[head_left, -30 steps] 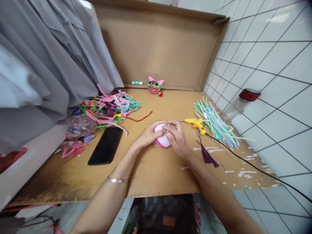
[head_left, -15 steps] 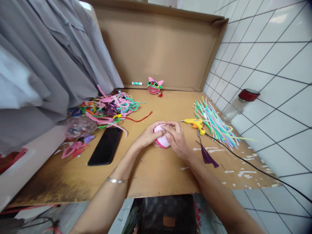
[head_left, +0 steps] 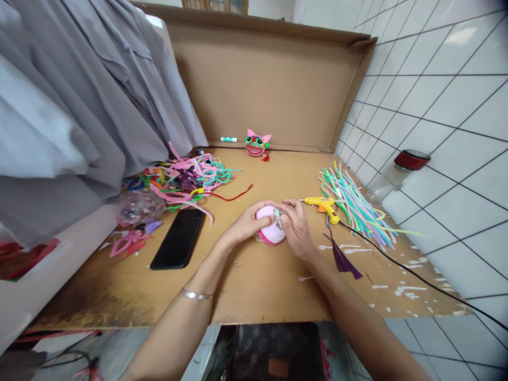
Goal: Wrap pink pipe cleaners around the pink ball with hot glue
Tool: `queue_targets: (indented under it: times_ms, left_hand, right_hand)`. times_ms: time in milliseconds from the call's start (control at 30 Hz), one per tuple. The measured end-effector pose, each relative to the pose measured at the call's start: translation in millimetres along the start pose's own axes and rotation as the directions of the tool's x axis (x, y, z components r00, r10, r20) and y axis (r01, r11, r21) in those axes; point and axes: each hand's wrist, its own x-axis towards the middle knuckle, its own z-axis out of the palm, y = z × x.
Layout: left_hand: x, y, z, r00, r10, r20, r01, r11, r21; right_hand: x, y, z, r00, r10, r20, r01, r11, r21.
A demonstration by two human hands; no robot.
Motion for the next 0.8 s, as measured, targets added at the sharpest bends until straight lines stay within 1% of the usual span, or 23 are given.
queue_targets:
  times_ms: [233,433,500,600,667,733,800]
  left_hand:
    - [-0.6,0.9,0.1,1.0,-0.013,0.005,0.013,1.0,-0.016]
    - [-1.0,-0.3,0.6,0.999,-0.033,-0.004,0.033,0.999,-0.039]
    - [-0.9,-1.2,0.4,0.999,-0.033,-0.006,0.032,0.998,-0.045]
    - [-0.7,-1.4,-0.5,0.999,-0.032,-0.011,0.032,0.999,-0.027]
    - [-0.7,-0.9,-1.0,0.999,-0.048,-0.01,0.048,0.999,-0.016]
    - [-1.0,-0.3,-1.4,0.997,-0.074,-0.007,0.074,0.997,-0.014]
    - [-1.3,0.1,-1.6,0.996,-0.087,-0.008,0.086,0.996,-0.014]
  right_hand:
    - [-0.2,2.2,3.4,1.0,-0.014,0.006,0.014,0.999,0.03]
    - [-1.4,-4.3,2.8,0.997,-0.079,0.025,0.077,0.994,0.072]
    - [-1.7,-5.8,1.8,0.996,-0.079,0.027,0.076,0.991,0.11]
    - [-0.9,-4.0,0.9,1.0,-0.026,0.01,0.024,0.984,0.178]
    - [0.8,0.4,1.5,0.998,0.042,-0.041,-0.033,0.978,0.204]
    - [2.8,6.5,3.5,0.986,0.131,-0.105,-0.107,0.972,0.21]
    - [4.2,12.9,6.4,0.97,0.199,-0.139,-0.169,0.964,0.207]
